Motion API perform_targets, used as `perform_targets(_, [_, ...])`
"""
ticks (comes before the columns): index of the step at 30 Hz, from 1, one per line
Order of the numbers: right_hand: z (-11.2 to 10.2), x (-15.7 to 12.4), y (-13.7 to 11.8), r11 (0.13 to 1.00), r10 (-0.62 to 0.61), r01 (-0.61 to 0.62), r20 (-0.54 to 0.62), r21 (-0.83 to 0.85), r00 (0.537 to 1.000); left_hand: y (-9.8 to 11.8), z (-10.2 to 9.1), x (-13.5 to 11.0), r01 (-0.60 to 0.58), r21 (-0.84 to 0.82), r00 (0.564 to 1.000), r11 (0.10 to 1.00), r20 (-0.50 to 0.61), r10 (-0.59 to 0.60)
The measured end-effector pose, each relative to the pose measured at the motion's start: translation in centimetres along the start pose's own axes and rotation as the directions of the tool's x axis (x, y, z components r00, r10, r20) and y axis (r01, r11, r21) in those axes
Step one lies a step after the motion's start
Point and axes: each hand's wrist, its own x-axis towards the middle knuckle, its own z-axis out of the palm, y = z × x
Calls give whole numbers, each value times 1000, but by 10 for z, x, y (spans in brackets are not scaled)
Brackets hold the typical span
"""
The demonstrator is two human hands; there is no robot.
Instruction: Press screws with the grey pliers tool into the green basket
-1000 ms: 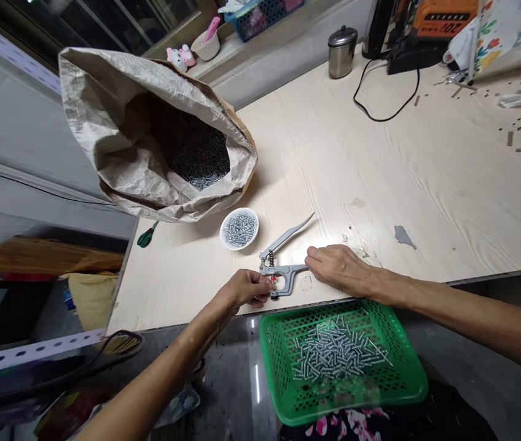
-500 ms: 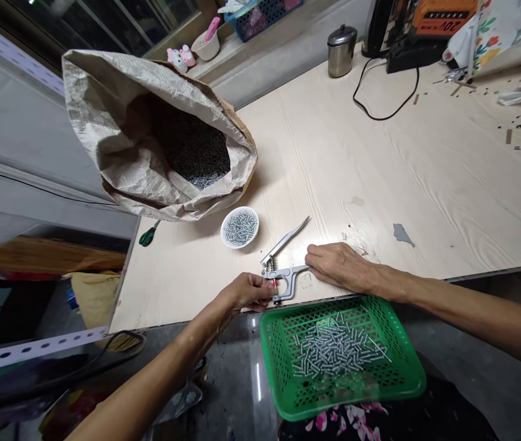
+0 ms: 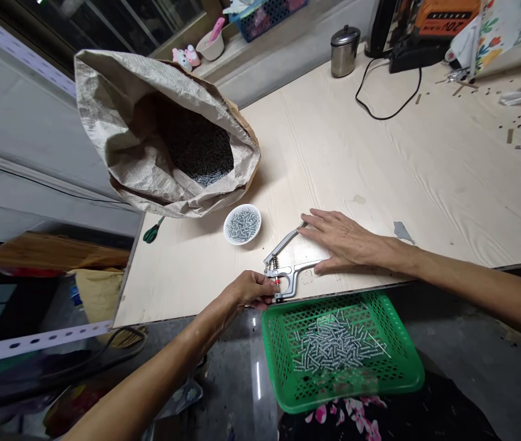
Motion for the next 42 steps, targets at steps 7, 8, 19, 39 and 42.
perform_targets(7, [-9,19,5,999,-7,11,114,-34,993,-1,2,0,-17,13,1000,1000,-9,18])
perform_targets(8, [-12,20,2,999,-2,8,129,-44,992,-1,2,1,-20,15,1000,1000,-15,20])
perform_targets(19, [-22,13,-17,998,14,-4,171,-58,985,-1,29,-15,-345,706,688,618,-258,679])
perform_targets(39, [11,12,-30,989,136,-124,138,-86,981,27,56,25,-494,860,395,124,95,914])
perform_targets(42, [13,13,-27,989,137,-127,136,-76,981,28,56,22,-467,876,398,116,91,913])
